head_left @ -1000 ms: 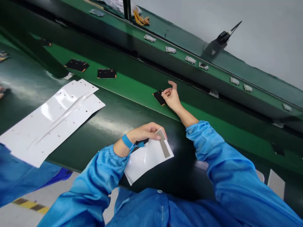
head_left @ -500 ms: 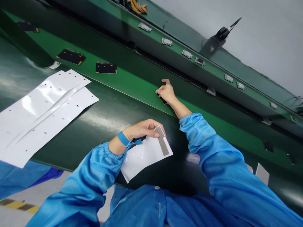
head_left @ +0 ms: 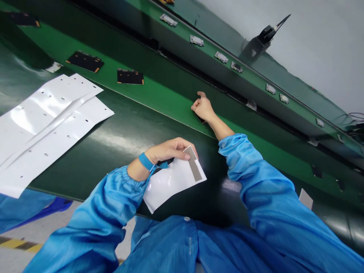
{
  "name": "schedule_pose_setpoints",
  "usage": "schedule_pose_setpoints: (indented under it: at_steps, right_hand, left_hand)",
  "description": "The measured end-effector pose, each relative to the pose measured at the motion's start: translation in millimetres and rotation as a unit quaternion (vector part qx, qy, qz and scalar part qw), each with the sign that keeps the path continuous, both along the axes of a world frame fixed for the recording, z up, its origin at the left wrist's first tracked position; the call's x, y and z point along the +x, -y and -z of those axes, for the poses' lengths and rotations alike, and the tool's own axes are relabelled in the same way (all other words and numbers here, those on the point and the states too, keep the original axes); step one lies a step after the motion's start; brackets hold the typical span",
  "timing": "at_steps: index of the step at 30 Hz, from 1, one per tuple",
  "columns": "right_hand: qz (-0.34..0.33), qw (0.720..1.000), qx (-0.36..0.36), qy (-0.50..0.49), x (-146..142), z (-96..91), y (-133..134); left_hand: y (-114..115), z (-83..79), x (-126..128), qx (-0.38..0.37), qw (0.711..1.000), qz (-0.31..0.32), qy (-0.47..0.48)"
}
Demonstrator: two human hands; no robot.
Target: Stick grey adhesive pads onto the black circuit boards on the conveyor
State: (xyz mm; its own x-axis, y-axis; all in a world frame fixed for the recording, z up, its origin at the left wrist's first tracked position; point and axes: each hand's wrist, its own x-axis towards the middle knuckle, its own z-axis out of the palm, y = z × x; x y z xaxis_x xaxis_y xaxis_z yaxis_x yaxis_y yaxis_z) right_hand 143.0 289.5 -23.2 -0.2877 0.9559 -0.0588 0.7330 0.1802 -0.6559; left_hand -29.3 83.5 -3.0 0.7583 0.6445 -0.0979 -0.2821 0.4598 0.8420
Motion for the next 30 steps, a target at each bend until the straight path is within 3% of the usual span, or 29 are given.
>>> schedule_pose_setpoints:
  at_steps: [11, 20, 26, 30]
  right_hand:
    - [0.021, 0.999, 0.0, 0.04, 16.3, -8.6, 8.6]
    - [0.039, 0.994, 0.045, 0.089, 20.3, -6.5, 22.8]
    - [0.062, 0.963, -0.023, 0.261, 28.4, -28.5, 34.3]
    - [0.068, 0.965, -0.021, 0.254, 55.8, -20.6, 24.9]
  left_hand:
    - [1.0, -0.6, 0.1, 0.012, 1.0, 0.008, 0.009]
    - [1.0, 1.0, -1.1, 0.009, 1.0, 0.004, 0.017]
    - [4.8, 5.8, 0.8, 0.002, 0.999, -0.006, 0.032]
    - [3.9, 12.7, 2.4, -0.006, 1.0, 0.001, 0.03]
